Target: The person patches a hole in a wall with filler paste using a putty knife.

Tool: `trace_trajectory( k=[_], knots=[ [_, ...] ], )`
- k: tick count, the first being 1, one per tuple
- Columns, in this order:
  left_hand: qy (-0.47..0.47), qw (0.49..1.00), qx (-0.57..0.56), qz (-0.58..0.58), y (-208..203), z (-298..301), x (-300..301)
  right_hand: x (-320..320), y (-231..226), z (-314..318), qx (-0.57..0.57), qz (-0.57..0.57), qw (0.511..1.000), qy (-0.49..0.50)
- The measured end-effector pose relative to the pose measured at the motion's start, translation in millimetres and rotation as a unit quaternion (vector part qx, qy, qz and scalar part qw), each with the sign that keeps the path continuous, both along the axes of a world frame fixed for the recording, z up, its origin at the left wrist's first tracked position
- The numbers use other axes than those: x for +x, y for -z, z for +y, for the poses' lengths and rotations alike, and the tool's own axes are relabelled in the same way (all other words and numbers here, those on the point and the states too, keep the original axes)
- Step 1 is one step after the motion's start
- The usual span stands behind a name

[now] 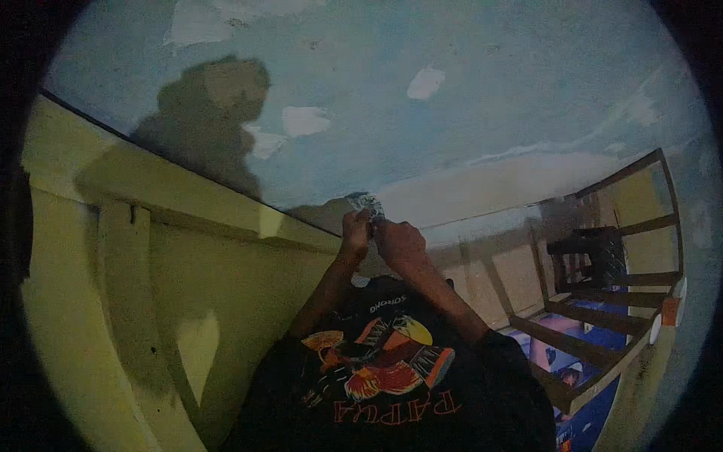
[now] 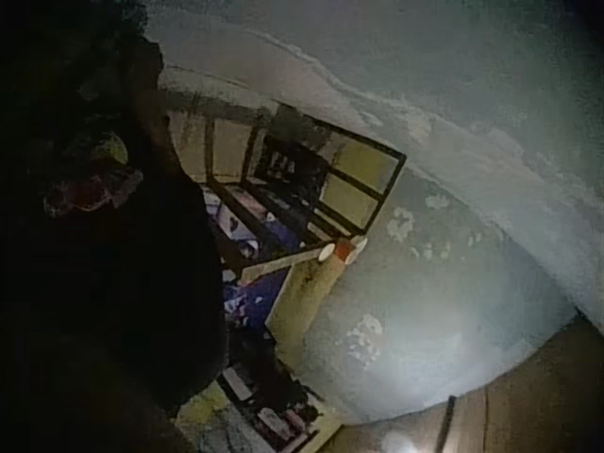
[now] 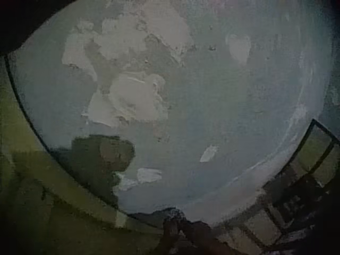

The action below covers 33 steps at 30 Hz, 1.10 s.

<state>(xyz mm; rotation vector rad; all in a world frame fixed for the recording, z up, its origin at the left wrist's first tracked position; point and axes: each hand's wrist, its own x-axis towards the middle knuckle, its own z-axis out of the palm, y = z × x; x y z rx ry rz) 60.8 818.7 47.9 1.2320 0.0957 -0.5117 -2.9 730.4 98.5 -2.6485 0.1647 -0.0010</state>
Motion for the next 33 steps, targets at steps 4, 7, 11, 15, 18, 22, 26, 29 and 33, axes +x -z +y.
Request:
trace_trajectory(
  k=[4, 7, 11, 15, 18, 22, 26, 29, 33],
  knots=[
    [0.031, 0.991, 0.081, -0.098, 18.6, 6.2, 6.9, -0.8, -5.6, 3.5, 0.013, -0.019, 1.0, 0.0],
    [0.014, 0.995, 0.069, -0.068, 44.7, 2.5, 9.4, -0.3, -3.4, 9.8, 0.014, 0.003, 0.999, 0.032],
    [-0.049, 0.991, 0.104, -0.072, 28.3, -6.1, 4.7, -6.0, -11.7, 4.0, 0.04, -0.015, 0.998, 0.038],
    [0.041, 0.997, -0.007, -0.072, 47.5, 9.6, 19.2, 7.8, 16.2, 2.2, -0.019, 0.015, 0.999, -0.024],
    [0.038, 0.996, 0.061, -0.056, 28.1, 6.8, 12.0, 1.5, 5.2, 5.7, -0.036, 0.023, 0.999, -0.004],
    [0.031, 0.98, 0.133, -0.145, 18.4, 9.1, 12.6, -2.3, -9.9, 7.3, 0.042, -0.045, 0.997, 0.044],
    [0.05, 0.978, 0.177, -0.101, 38.6, 14.3, 11.1, -0.3, 5.9, 8.5, -0.04, -0.002, 0.999, -0.012],
    [0.025, 0.984, 0.166, -0.055, 17.8, 3.1, -0.5, -7.1, 9.9, 5.5, 0.009, 0.012, 1.0, 0.012],
    [0.065, 0.95, 0.126, -0.278, 41.7, 14.8, 3.2, -4.3, 2.6, 5.0, 0.03, -0.051, 0.998, -0.001]
  ],
)
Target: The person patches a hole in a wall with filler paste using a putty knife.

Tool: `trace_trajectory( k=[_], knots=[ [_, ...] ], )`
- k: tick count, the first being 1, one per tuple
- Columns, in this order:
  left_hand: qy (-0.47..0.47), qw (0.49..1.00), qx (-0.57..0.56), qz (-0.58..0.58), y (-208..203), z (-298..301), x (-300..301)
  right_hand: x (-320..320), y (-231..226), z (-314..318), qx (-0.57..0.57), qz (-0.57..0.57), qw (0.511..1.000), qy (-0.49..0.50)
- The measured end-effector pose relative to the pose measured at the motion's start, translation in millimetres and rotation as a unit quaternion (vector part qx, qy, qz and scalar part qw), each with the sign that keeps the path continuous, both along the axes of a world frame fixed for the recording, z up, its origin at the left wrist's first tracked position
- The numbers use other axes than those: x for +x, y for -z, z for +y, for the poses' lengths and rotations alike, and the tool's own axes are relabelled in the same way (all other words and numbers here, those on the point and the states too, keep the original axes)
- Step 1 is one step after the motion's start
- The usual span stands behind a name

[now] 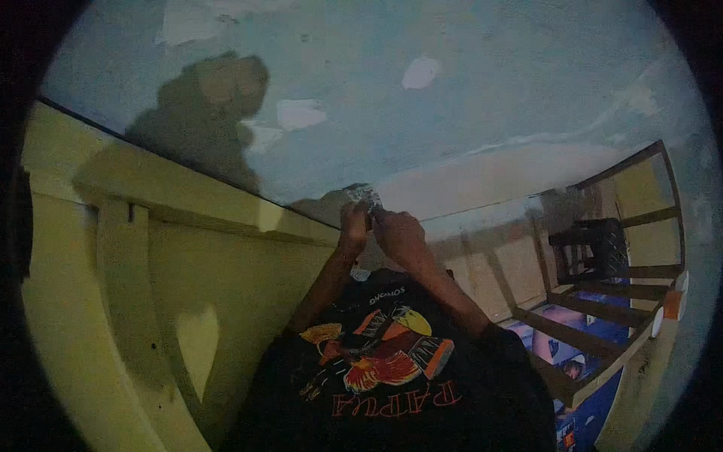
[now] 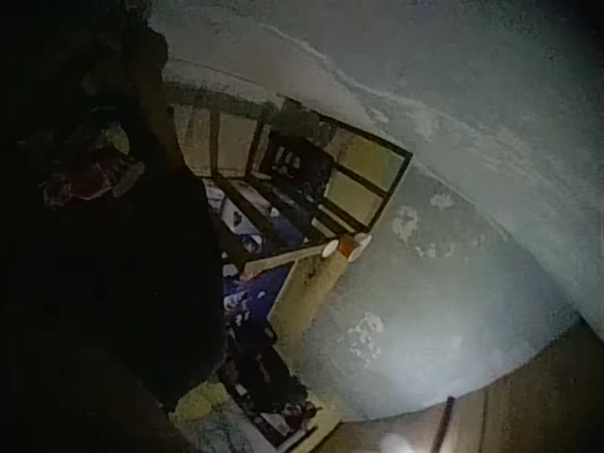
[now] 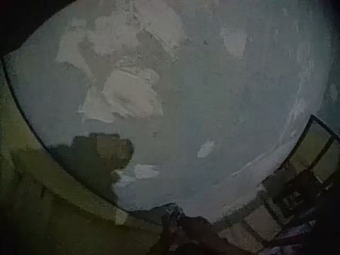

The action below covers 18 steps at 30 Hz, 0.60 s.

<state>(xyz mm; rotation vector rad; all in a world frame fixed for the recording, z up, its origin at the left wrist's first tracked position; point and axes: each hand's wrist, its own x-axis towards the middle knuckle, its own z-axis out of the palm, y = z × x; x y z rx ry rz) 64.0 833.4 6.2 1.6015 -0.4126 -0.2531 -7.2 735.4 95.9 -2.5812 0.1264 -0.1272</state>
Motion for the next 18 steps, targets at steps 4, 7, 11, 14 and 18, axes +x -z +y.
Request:
trace_trajectory(
  k=[4, 7, 11, 14, 18],
  knots=[
    [-0.059, 0.984, 0.056, 0.158, 15.7, -10.1, 9.0, 9.2, 18.1, 2.3, -0.049, 0.107, 0.993, 0.012],
    [-0.121, 0.99, -0.07, 0.0, 49.6, -7.4, 14.0, 7.6, -3.6, 6.0, -0.06, 0.078, 0.995, -0.005],
    [-0.043, 0.971, -0.025, 0.232, -14.9, -8.2, 2.2, 3.2, 5.6, -2.0, -0.001, 0.063, 0.998, 0.003],
    [-0.117, 0.945, -0.118, 0.282, -7.0, -14.7, 1.8, 3.0, 15.0, -0.2, -0.036, 0.072, 0.997, -0.001],
    [-0.087, 0.984, 0.079, 0.134, 23.9, 4.4, 14.3, 2.8, -13.1, 5.4, -0.005, 0.071, 0.997, -0.016]
  ],
)
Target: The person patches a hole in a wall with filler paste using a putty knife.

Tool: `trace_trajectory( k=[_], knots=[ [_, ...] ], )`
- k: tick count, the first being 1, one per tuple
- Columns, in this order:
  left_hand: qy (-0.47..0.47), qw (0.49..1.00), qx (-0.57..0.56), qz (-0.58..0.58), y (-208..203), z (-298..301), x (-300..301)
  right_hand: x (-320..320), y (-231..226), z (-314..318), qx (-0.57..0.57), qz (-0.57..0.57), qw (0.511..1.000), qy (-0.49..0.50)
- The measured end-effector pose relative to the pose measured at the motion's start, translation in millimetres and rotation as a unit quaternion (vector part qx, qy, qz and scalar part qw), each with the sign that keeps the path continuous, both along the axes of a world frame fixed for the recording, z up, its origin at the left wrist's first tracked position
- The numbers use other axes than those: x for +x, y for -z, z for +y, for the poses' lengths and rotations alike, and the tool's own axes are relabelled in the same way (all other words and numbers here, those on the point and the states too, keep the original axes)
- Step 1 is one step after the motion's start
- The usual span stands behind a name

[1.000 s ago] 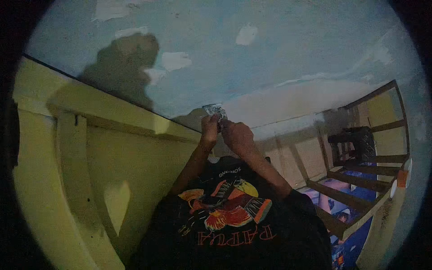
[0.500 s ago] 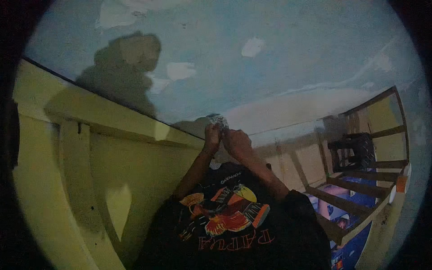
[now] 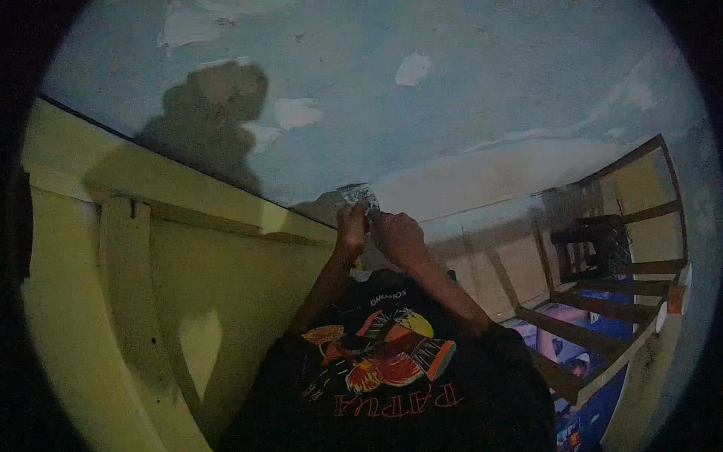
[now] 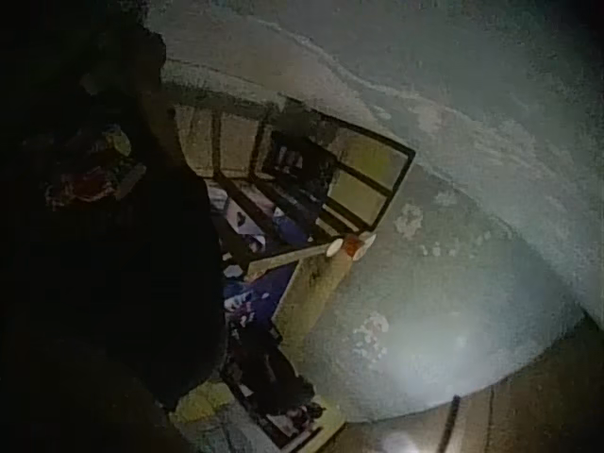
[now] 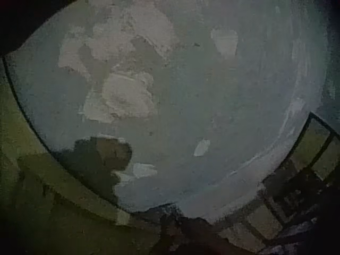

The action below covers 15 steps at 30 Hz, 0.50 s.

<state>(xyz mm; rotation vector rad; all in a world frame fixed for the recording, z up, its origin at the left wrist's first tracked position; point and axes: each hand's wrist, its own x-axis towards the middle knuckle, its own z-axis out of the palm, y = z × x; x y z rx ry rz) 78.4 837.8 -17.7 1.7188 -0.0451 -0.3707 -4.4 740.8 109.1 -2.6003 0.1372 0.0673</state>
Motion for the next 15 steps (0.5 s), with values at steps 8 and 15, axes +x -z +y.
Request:
trace_trajectory(
  k=[8, 15],
  knots=[
    [0.01, 0.991, -0.126, 0.032, -33.3, -9.3, -12.2, 3.0, 23.9, -3.6, -0.003, -0.036, 0.999, 0.008],
    [0.01, 0.985, -0.153, 0.082, -16.1, -6.5, -5.8, 17.8, 31.9, -12.5, -0.083, 0.032, 0.995, -0.038]
  ],
)
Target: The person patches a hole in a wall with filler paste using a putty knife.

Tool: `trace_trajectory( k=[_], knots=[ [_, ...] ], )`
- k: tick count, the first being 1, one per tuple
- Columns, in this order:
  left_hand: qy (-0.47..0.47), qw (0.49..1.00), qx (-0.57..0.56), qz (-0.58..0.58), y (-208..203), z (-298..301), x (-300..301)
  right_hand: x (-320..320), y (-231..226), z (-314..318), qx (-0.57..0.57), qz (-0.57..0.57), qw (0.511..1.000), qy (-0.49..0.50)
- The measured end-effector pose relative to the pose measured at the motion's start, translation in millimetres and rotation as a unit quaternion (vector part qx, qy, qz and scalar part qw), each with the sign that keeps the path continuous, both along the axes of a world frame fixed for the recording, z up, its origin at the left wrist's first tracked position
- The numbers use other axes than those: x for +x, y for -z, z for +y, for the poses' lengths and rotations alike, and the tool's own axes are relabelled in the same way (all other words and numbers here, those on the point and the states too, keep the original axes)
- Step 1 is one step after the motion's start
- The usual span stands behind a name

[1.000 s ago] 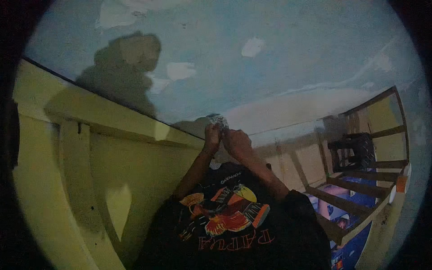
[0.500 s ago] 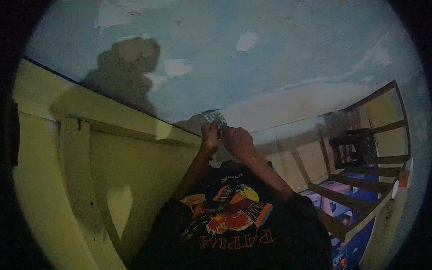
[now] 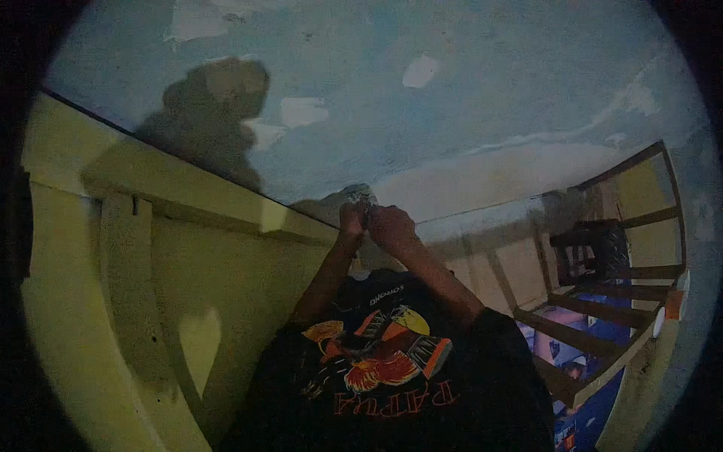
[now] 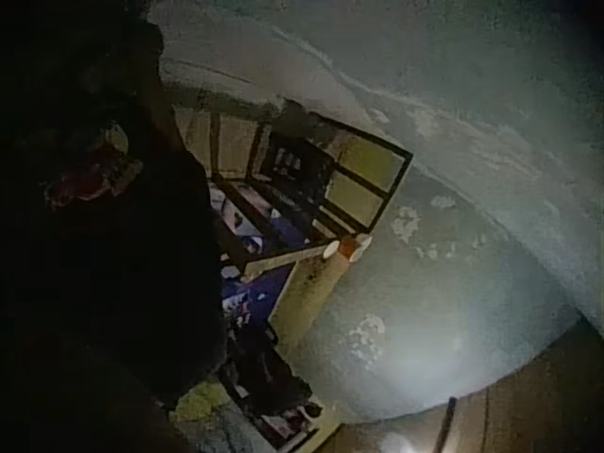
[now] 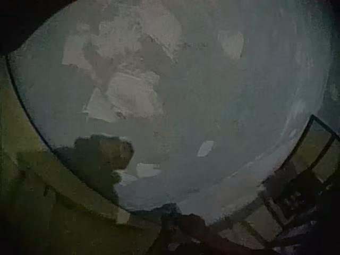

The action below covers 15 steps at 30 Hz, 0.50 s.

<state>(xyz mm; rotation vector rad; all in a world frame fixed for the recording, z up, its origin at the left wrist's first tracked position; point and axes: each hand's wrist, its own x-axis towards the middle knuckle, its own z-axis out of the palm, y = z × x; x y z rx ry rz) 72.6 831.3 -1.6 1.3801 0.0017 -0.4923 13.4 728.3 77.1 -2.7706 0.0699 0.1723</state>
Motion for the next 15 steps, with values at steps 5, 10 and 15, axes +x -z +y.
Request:
trace_trajectory(
  k=[5, 10, 15],
  knots=[
    [0.042, 0.987, 0.118, -0.096, 56.8, 12.0, 6.5, 26.0, -34.5, 19.7, 0.003, 0.016, 0.987, -0.159],
    [0.195, 0.976, 0.053, -0.086, 43.8, -93.1, -49.9, 105.2, 63.6, 102.9, 0.094, -0.149, 0.973, 0.15],
    [0.205, 0.978, 0.005, -0.032, 66.7, -103.6, -83.8, 69.0, -4.8, 83.5, 0.119, -0.273, 0.932, 0.206]
  ],
)
